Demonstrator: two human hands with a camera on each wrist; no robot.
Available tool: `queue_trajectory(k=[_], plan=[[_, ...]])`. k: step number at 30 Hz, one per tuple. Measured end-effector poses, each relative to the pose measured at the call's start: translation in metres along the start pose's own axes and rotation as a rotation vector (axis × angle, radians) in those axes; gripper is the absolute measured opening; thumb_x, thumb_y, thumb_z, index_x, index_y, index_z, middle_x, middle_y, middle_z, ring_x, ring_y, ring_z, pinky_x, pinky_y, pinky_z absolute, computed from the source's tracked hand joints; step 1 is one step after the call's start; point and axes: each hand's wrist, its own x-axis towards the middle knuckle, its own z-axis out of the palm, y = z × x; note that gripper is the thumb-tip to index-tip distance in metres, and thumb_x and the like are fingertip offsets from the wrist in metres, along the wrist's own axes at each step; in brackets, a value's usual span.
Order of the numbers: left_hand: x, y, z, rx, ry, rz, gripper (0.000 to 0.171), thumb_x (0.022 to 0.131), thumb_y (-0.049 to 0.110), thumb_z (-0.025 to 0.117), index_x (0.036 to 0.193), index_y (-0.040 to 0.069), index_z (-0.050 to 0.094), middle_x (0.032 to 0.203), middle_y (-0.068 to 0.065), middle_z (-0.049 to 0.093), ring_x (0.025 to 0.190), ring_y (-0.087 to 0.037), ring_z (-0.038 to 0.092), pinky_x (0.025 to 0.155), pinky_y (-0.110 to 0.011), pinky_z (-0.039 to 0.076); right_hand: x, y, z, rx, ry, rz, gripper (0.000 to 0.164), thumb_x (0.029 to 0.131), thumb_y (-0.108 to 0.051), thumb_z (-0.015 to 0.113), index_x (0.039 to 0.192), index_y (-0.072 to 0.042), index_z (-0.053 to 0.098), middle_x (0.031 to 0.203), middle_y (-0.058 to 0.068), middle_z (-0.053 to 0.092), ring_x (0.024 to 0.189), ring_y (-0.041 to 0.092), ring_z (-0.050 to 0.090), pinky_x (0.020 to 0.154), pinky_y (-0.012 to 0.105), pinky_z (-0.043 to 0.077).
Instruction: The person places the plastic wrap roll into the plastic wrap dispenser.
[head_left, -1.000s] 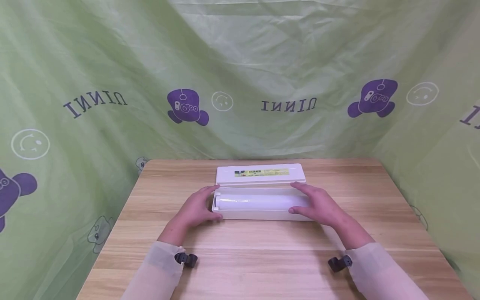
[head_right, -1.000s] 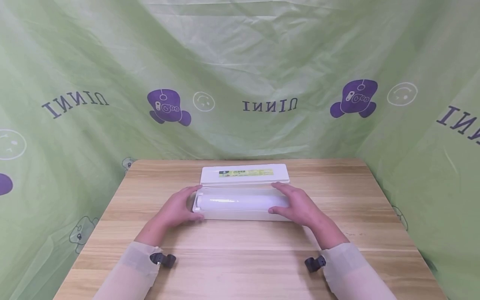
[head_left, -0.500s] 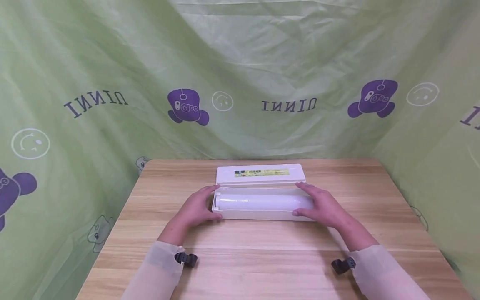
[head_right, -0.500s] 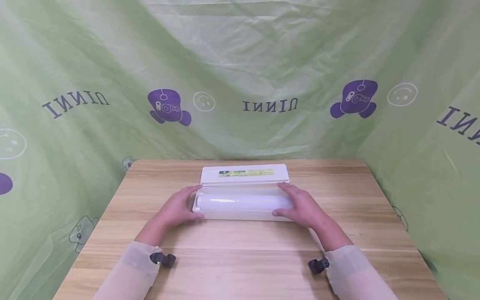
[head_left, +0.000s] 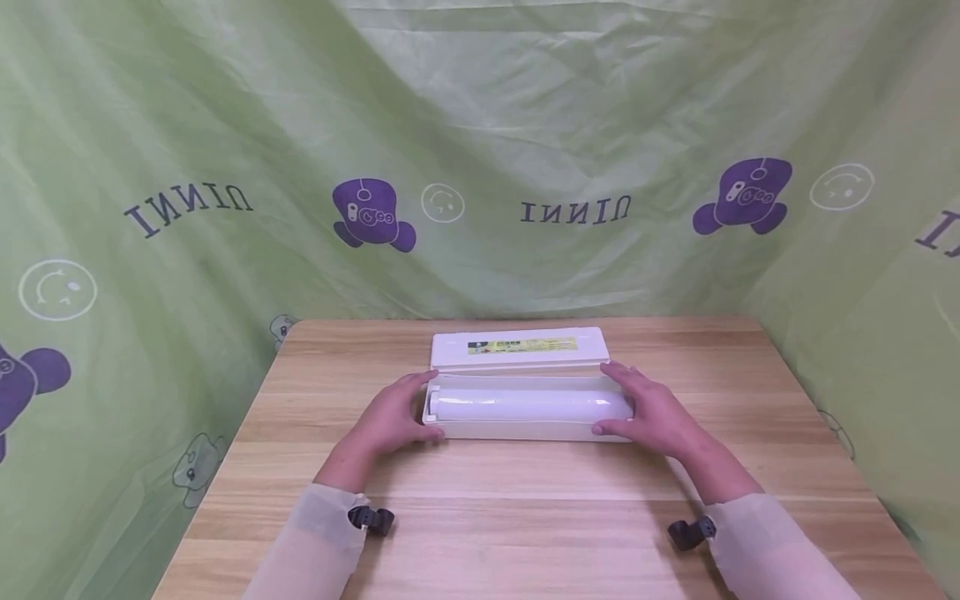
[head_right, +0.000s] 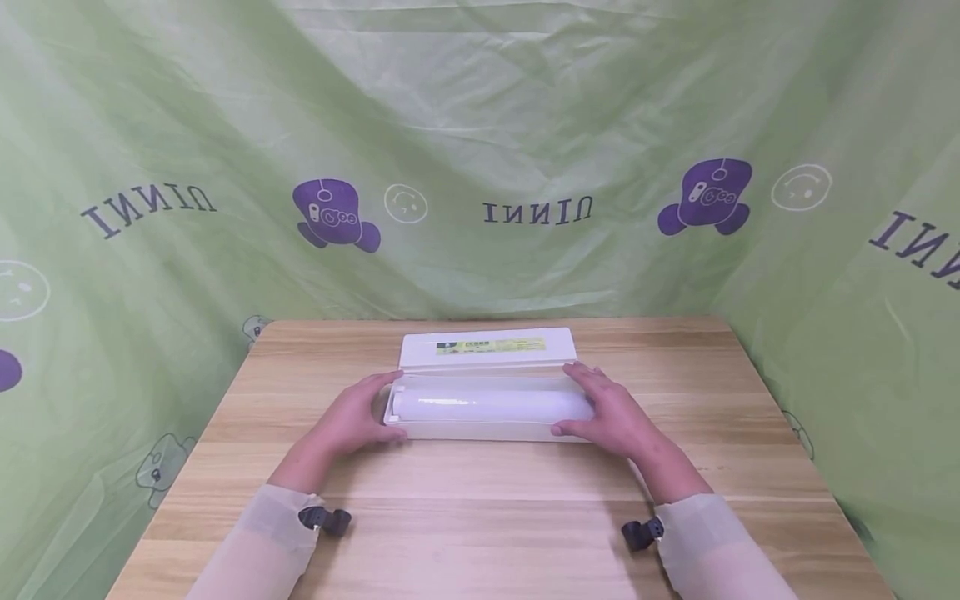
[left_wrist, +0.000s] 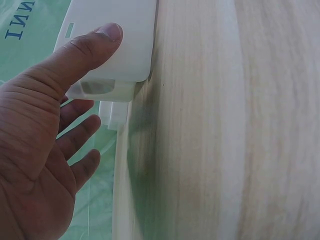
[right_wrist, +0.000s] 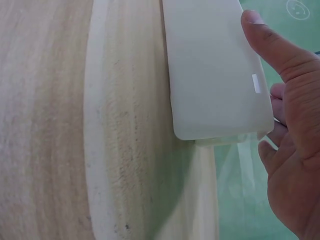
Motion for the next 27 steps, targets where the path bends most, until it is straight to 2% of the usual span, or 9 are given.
queue_trajectory(k=[9,17,27], plan=[[-0.002,0.002,-0.001,-0.006,-0.002,-0.006,0.111,0.065,0.044,0.099,0.158,0.018,0.045,0.156,-0.013,0.050,0.144,-0.035,0.046,0.121,-0.051,0.036,-0.002,0.009,0.003,0.013,0.023,0.001,0.121,0.069,-0.064,0.088,0.161,-0.008,0.036,0.164,0.019,0.036,0.150,0.047,0.031,0.120,0.065,0.027],[-0.001,0.002,-0.002,-0.006,-0.004,-0.009,0.111,0.065,0.045,0.099,0.158,0.019,0.044,0.156,-0.012,0.050,0.144,-0.035,0.046,0.121,-0.050,0.036,-0.006,0.013,0.002,0.020,0.024,0.006,0.124,0.069,-0.063,0.089,0.163,-0.006,0.031,0.164,0.023,0.033,0.149,0.048,0.031,0.119,0.066,0.027],[-0.002,0.003,-0.002,-0.013,-0.004,-0.019,0.111,0.065,0.044,0.099,0.158,0.019,0.044,0.156,-0.013,0.050,0.144,-0.036,0.045,0.121,-0.051,0.036,-0.011,0.022,0.005,0.025,0.033,0.030,0.125,0.070,-0.057,0.092,0.165,-0.010,0.025,0.165,0.024,0.031,0.147,0.050,0.034,0.119,0.065,0.029]])
